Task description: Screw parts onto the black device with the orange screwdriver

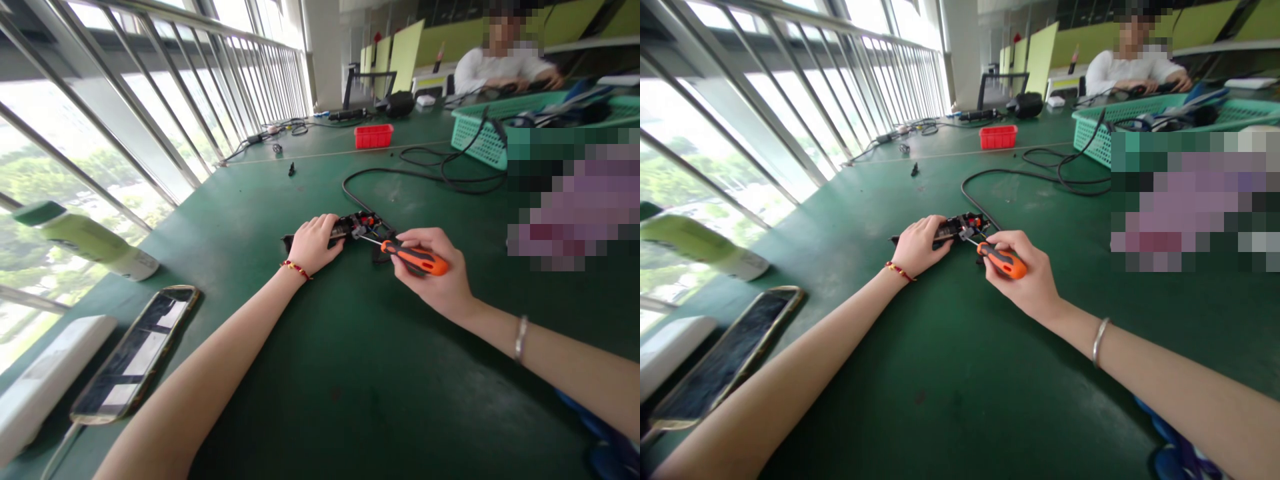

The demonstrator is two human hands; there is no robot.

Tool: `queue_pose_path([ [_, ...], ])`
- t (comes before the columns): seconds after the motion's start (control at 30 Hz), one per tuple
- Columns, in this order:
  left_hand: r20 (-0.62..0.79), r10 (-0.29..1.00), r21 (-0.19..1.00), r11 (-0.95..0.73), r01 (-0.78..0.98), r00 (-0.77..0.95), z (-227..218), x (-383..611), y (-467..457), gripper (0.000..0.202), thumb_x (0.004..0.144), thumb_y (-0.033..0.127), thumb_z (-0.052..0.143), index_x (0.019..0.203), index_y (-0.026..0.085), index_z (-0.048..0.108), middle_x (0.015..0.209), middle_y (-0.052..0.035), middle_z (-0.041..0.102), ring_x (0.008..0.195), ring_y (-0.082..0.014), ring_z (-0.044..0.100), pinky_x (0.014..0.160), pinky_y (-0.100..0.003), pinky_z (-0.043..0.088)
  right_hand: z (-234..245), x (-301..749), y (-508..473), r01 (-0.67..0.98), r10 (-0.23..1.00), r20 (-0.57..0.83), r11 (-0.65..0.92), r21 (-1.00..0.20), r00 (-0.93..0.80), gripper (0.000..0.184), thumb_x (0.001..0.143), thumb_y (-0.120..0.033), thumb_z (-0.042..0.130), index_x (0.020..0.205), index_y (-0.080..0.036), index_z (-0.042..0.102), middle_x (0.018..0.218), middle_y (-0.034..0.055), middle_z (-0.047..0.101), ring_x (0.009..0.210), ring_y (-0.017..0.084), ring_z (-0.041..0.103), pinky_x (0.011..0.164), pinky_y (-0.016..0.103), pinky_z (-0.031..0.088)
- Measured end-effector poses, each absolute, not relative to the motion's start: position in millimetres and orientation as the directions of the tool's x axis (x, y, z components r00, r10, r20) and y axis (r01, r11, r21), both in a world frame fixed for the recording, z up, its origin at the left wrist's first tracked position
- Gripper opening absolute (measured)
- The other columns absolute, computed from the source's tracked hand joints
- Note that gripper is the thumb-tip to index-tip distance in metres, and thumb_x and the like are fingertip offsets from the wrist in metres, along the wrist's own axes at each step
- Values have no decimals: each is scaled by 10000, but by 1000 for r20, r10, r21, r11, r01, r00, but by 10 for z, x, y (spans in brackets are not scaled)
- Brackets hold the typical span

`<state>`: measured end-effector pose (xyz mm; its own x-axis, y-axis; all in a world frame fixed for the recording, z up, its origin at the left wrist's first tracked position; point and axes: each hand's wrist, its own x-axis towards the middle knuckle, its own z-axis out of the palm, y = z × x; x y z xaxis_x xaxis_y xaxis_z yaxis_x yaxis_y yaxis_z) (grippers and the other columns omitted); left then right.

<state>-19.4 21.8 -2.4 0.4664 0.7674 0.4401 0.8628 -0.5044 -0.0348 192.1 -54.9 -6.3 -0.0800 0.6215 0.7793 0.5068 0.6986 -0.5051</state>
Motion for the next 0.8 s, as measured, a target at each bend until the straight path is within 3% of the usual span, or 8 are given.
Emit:
queue_pose_path([
  [0.1,446,762,-41,-507,861,470,-29,-196,221,313,816,319,487,1091,170,480,998,-59,609,928,-216,561,784,-321,421,-57,1921,-548,511,592,801,717,-474,-86,280,697,-137,629,945,-227,537,863,8,645,753,138,637,681,241,522],
  [0.3,454,756,-44,-510,859,472,-33,-200,222,319,811,315,492,1094,167,481,996,-56,613,922,-216,565,776,-320,421,-37,1924,-565,517,647,749,695,-500,-145,209,733,-178,624,917,-227,540,636,-51,599,544,100,591,543,208,482],
  [0.47,446,764,-35,-505,863,465,-30,-196,217,316,814,314,489,1096,171,479,995,-59,611,927,-213,563,784,-321,419,-62,1922,-555,528,610,783,708,-469,-122,256,721,-178,635,952,-232,538,820,-3,636,701,130,617,633,236,512],
  [0.63,438,778,-23,-492,870,451,-31,-189,217,317,815,313,485,1099,173,475,1012,-62,609,940,-213,561,800,-320,412,-24,1930,-567,493,592,778,751,-440,-208,196,749,-146,607,922,-232,570,830,13,625,725,144,609,680,278,502],
  [0.8,433,783,-31,-482,876,446,-37,-184,219,327,827,326,466,1113,166,471,1026,-68,607,943,-218,558,803,-332,405,-11,1930,-563,512,613,772,723,-463,-167,148,782,-156,580,899,-233,626,808,17,628,691,142,606,642,278,495],
])
